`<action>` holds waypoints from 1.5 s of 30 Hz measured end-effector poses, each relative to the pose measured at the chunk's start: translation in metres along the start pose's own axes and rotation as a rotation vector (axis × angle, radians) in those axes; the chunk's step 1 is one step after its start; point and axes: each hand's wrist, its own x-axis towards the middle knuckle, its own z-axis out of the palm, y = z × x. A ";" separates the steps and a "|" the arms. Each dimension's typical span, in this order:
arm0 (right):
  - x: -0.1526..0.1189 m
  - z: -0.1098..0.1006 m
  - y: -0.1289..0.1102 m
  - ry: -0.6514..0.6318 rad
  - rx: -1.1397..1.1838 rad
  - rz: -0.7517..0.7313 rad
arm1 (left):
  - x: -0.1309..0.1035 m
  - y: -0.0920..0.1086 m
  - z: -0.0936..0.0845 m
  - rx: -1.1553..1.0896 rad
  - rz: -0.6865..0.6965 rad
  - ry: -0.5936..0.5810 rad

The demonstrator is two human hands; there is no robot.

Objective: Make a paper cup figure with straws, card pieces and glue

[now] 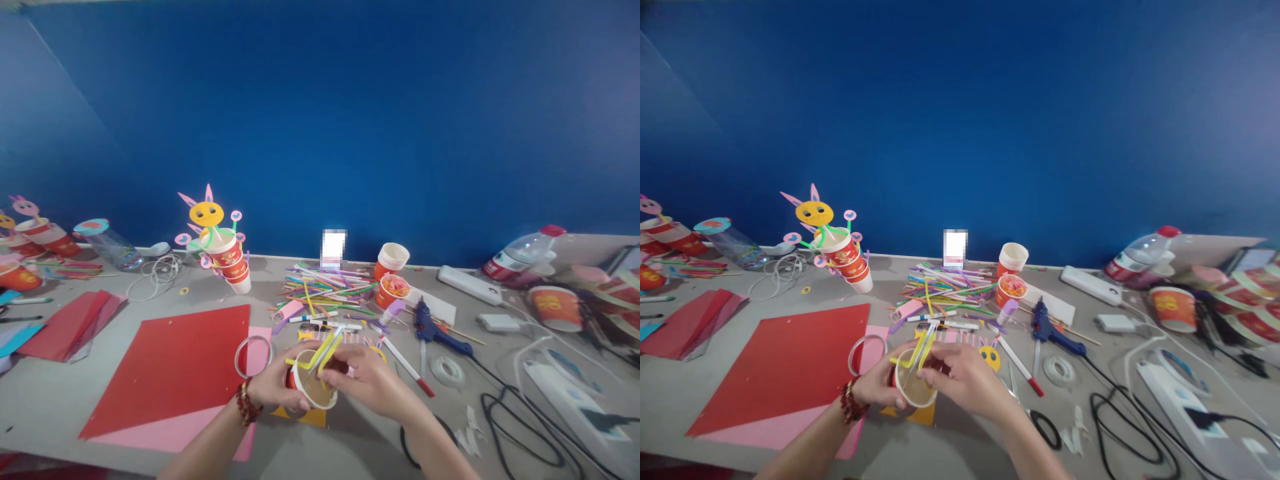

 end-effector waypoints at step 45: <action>0.005 0.024 0.046 0.092 0.255 0.032 | 0.004 -0.012 0.016 -0.401 -0.140 0.213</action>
